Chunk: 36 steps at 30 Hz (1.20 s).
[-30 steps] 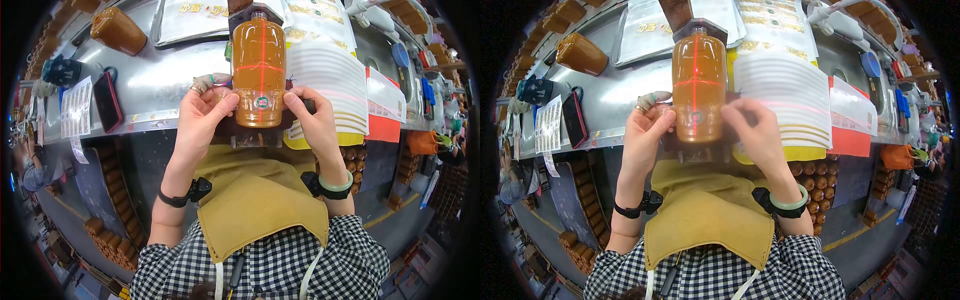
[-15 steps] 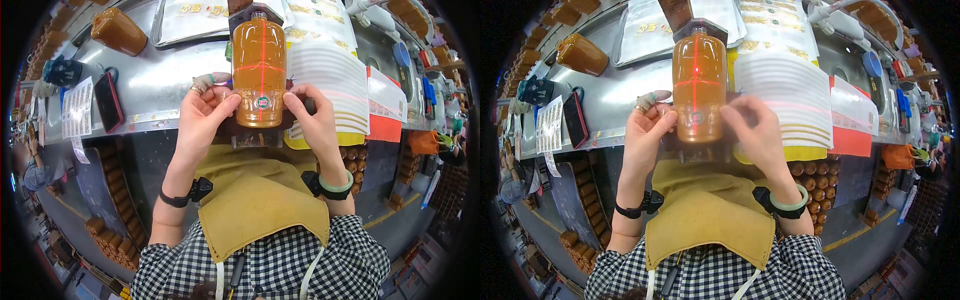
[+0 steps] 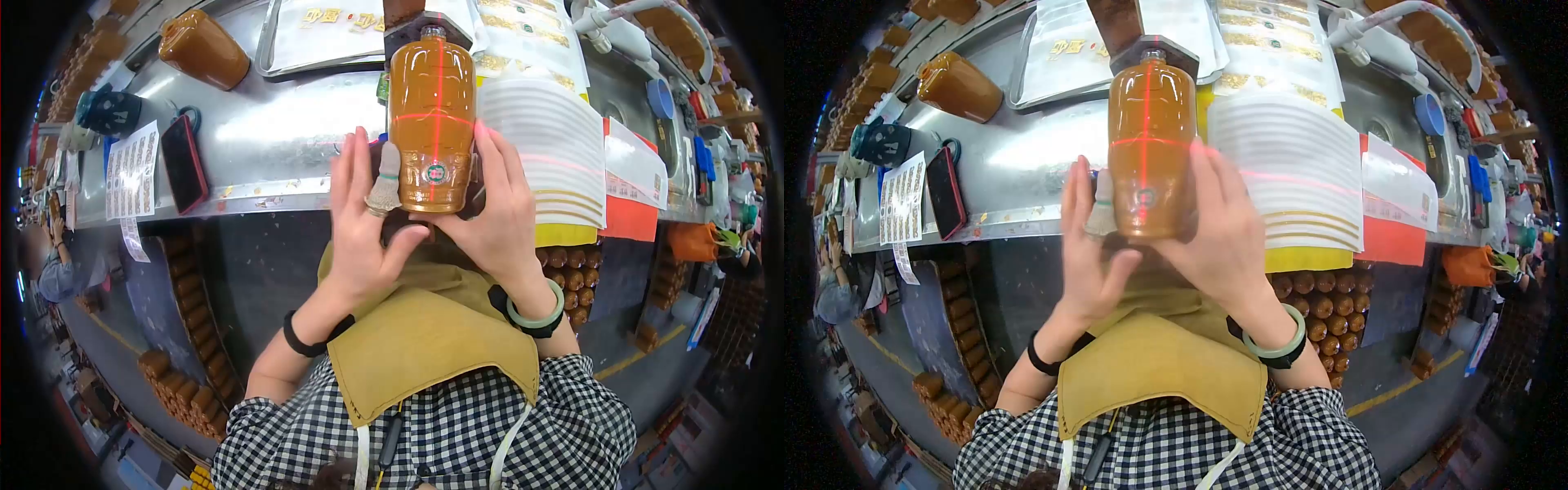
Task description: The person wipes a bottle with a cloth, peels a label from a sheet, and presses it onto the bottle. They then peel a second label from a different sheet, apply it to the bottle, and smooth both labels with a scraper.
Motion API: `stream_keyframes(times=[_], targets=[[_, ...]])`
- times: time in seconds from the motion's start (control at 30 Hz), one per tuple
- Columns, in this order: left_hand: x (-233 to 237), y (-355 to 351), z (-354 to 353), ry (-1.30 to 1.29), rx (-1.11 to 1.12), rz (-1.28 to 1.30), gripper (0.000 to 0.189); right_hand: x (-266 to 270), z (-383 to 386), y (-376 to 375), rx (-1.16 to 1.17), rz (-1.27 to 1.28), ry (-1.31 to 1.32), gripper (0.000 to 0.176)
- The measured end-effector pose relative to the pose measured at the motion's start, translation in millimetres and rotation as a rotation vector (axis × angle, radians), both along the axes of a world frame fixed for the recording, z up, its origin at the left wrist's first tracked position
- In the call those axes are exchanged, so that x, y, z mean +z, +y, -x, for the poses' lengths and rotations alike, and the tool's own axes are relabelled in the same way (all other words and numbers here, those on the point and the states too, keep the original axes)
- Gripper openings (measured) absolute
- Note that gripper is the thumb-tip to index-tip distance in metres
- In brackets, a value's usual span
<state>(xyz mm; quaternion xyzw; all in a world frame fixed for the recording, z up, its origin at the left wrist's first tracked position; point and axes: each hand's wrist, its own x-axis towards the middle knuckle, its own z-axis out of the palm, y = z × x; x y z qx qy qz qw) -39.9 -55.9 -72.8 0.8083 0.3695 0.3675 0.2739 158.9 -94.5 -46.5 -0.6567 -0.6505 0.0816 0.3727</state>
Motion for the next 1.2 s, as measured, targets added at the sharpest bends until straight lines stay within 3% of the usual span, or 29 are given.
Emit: stream_keyframes(times=[0.17, 0.3, 0.37, 0.4, 0.5, 0.6, 0.7, 0.8, 0.9, 0.93, 1.07, 1.2], targets=[[-8, -8, -6, 0.020, -0.013, 0.095, 0.080, 2, -4, 3, 0.062, -0.008, 0.126, 0.099], [-4, -7, -12, 0.215, 0.015, -0.068, 0.076, 19, -15, 4, 0.093, -0.046, 0.140, 0.098], [-2, -9, -20, 0.146, 0.064, -0.048, 0.086, 22, -16, 7, 0.138, -0.066, 0.133, 0.098], [-5, -6, -24, -0.031, 0.144, -0.042, 0.095, 21, -14, 5, 0.130, -0.071, 0.132, 0.098], [5, 5, -26, -0.105, 0.125, -0.105, 0.103, 21, -13, -1, 0.083, 0.022, 0.056, 0.097], [8, 14, -30, -0.104, 0.089, -0.124, 0.097, 39, -32, -1, 0.185, 0.131, 0.112, 0.080], [7, 18, -27, -0.114, 0.048, -0.141, 0.092, 41, -47, -13, -0.072, 0.274, 0.697, 0.051], [8, 16, -24, -0.095, 0.047, -0.075, 0.094, 39, -50, -7, -0.019, 0.039, 0.852, 0.032], [12, 16, -26, -0.052, 0.058, -0.099, 0.092, 56, -35, -4, -0.001, -0.001, 0.921, 0.029], [13, 16, -25, -0.048, 0.045, -0.083, 0.091, 60, -28, -1, -0.010, -0.042, 0.756, 0.028], [10, 17, -20, -0.062, -0.001, -0.023, 0.096, 48, -31, 9, -0.009, -0.042, 0.600, 0.025], [1, 19, -19, -0.134, -0.048, 0.056, 0.096, 26, -34, 10, -0.074, 0.189, 0.814, 0.026]])
